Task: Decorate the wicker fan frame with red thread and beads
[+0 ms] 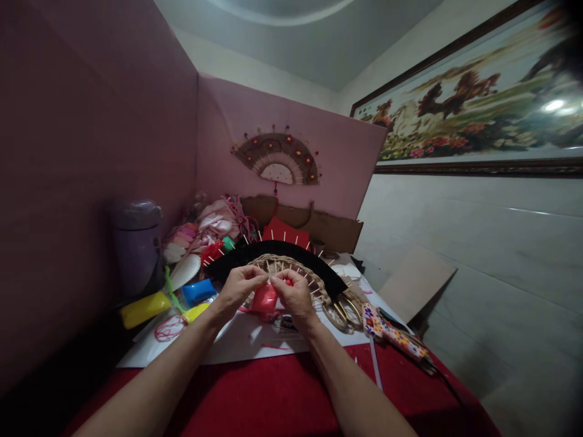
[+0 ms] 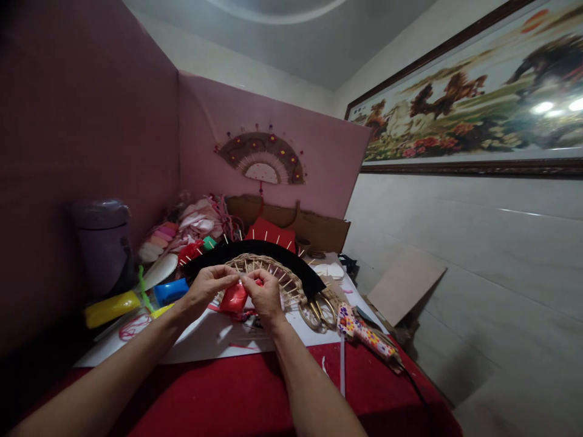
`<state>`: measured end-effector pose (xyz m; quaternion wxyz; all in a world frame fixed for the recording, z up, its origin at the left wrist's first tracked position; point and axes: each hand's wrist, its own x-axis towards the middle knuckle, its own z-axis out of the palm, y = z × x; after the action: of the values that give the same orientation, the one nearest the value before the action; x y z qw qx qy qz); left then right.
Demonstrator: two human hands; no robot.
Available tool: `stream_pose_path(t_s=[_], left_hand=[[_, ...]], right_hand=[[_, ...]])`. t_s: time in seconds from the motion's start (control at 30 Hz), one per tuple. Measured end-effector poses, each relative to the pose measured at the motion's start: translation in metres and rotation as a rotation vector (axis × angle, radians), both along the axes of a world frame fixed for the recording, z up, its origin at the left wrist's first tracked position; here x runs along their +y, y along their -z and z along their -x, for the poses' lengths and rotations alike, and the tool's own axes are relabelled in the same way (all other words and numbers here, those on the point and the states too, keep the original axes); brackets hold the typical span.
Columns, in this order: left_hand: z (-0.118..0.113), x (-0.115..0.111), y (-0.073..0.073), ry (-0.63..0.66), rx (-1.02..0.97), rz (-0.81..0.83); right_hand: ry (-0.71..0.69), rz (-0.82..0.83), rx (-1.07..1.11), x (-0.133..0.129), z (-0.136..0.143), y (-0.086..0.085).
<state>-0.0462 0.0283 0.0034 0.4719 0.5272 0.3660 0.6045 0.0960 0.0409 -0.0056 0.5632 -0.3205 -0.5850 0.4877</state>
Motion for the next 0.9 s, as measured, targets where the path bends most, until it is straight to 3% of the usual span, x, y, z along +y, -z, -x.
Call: stream_pose_path(t_s=[0.7, 0.9], left_hand=[[0.010, 0.011, 0.005, -0.076, -0.066, 0.034], [0.007, 0.008, 0.004, -0.032, -0.042, 0.040]], right_hand=[[0.102, -0.028, 0.013, 0.006, -0.001, 0.004], [0.109, -0.016, 0.026, 0.006, -0.001, 0.004]])
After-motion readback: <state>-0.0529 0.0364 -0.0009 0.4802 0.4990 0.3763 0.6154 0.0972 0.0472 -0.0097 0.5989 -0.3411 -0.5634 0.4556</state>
